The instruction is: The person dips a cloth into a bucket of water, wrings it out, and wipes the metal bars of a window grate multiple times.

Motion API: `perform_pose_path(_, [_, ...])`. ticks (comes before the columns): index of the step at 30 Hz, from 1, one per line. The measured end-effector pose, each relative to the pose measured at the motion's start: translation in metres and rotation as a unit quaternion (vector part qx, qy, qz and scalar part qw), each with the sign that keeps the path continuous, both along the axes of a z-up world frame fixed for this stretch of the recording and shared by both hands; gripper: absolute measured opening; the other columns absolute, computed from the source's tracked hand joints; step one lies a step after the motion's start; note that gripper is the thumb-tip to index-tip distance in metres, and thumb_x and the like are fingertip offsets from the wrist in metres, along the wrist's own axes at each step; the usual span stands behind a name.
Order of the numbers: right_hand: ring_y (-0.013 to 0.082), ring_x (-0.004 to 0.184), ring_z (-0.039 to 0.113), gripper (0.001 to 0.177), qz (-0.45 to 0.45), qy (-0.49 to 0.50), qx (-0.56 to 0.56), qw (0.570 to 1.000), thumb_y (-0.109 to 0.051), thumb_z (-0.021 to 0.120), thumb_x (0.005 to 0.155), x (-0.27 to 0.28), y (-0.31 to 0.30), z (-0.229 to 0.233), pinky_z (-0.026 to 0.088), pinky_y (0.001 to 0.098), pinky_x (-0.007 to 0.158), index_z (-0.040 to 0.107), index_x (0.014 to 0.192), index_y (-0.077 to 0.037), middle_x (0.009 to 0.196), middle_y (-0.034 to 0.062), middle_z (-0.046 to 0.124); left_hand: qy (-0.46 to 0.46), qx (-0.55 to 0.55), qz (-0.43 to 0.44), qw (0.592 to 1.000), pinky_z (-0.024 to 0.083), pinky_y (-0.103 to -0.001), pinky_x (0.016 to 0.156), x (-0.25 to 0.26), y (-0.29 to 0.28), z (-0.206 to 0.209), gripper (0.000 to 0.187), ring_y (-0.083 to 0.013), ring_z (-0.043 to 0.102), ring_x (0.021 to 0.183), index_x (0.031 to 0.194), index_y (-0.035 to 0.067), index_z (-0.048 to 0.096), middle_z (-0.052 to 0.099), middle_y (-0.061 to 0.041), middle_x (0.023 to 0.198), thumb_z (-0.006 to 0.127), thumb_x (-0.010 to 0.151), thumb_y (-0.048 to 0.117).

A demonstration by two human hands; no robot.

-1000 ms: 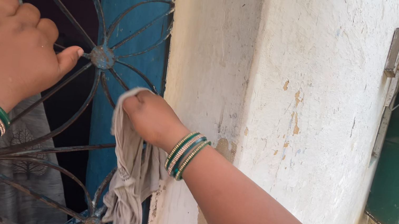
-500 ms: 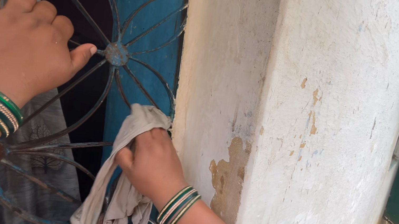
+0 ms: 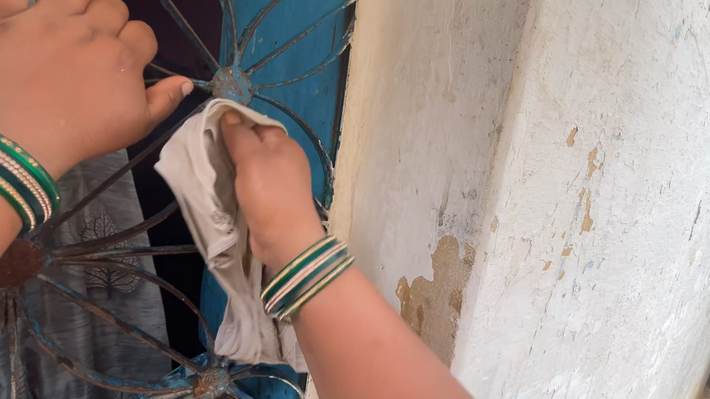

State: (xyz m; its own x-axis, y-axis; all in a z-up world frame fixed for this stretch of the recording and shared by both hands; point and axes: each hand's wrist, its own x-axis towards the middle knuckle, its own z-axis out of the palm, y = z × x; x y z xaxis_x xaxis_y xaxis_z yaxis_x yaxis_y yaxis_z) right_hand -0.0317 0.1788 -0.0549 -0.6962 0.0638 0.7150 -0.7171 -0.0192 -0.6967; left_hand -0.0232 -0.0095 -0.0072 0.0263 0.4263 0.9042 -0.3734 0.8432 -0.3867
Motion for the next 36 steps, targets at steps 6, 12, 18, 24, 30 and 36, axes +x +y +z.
perform_pose_path(6, [0.0389, 0.081, 0.069, 0.035, -0.355, 0.096, 0.456, 0.810, -0.030, 0.061, 0.095, 0.036, 0.061, -0.045, 0.053, 0.0463, 0.078, 0.070, 0.084, 0.002, 0.083, 0.0232, 0.071, 0.007, -0.004, 0.023, 1.000, 0.027, -0.038, 0.114, 0.002, -0.001, -0.003, 0.049, -0.0069, 0.061, 0.105, 0.090, 0.030, 0.078, 0.070, 0.012, 0.088, 0.051, 0.098, 0.069])
perform_pose_path(12, [0.0408, 0.083, 0.069, 0.022, -0.311, 0.100, 0.465, 0.823, -0.018, 0.063, 0.086, -0.003, 0.046, -0.007, 0.054, 0.0450, 0.076, 0.071, 0.088, 0.002, 0.088, 0.0253, 0.071, 0.025, -0.008, 0.009, 1.000, 0.028, -0.037, 0.116, -0.006, -0.003, -0.007, 0.052, -0.0063, 0.061, 0.103, 0.088, 0.028, 0.076, 0.068, 0.011, 0.088, 0.053, 0.102, 0.072])
perform_pose_path(18, [0.0419, 0.090, 0.068, 0.027, -0.178, 0.129, 0.308, 0.926, -0.021, 0.061, 0.094, -0.008, 0.036, -0.012, 0.053, 0.0454, 0.079, 0.068, 0.101, 0.005, 0.095, 0.0256, 0.072, 0.049, -0.013, -0.017, 0.999, 0.032, -0.038, 0.117, -0.017, -0.003, -0.006, 0.047, -0.0087, 0.061, 0.103, 0.090, 0.029, 0.077, 0.068, 0.010, 0.086, 0.057, 0.097, 0.071])
perform_pose_path(24, [0.0384, 0.097, 0.067, 0.029, -0.431, 0.200, 0.642, 0.602, -0.008, 0.059, 0.079, 0.038, 0.065, -0.045, 0.039, 0.0574, 0.110, 0.066, 0.102, 0.007, 0.096, 0.0248, 0.070, 0.047, -0.030, 0.013, 0.998, 0.031, -0.039, 0.117, -0.014, -0.009, -0.006, 0.049, -0.0076, 0.061, 0.101, 0.091, 0.028, 0.077, 0.067, 0.010, 0.084, 0.056, 0.101, 0.071])
perform_pose_path(30, [0.0399, 0.097, 0.064, 0.032, -0.338, 0.206, 0.694, 0.601, -0.022, 0.052, 0.095, 0.069, 0.039, -0.047, 0.023, 0.0610, 0.126, 0.069, 0.090, 0.005, 0.091, 0.0235, 0.067, 0.062, -0.014, 0.007, 0.998, 0.029, -0.037, 0.115, -0.017, -0.006, -0.011, 0.050, -0.0060, 0.061, 0.104, 0.089, 0.029, 0.076, 0.067, 0.011, 0.085, 0.056, 0.103, 0.072])
perform_pose_path(36, [0.0308, 0.131, 0.054, 0.066, -0.459, 0.341, 0.661, 0.486, -0.056, 0.051, 0.090, 0.060, 0.040, -0.035, 0.015, 0.0548, 0.125, 0.074, 0.107, 0.004, 0.116, 0.0189, 0.071, 0.062, -0.022, 0.012, 0.998, 0.029, -0.038, 0.116, -0.015, -0.006, -0.008, 0.050, -0.0051, 0.060, 0.100, 0.088, 0.029, 0.077, 0.067, 0.011, 0.082, 0.056, 0.102, 0.072])
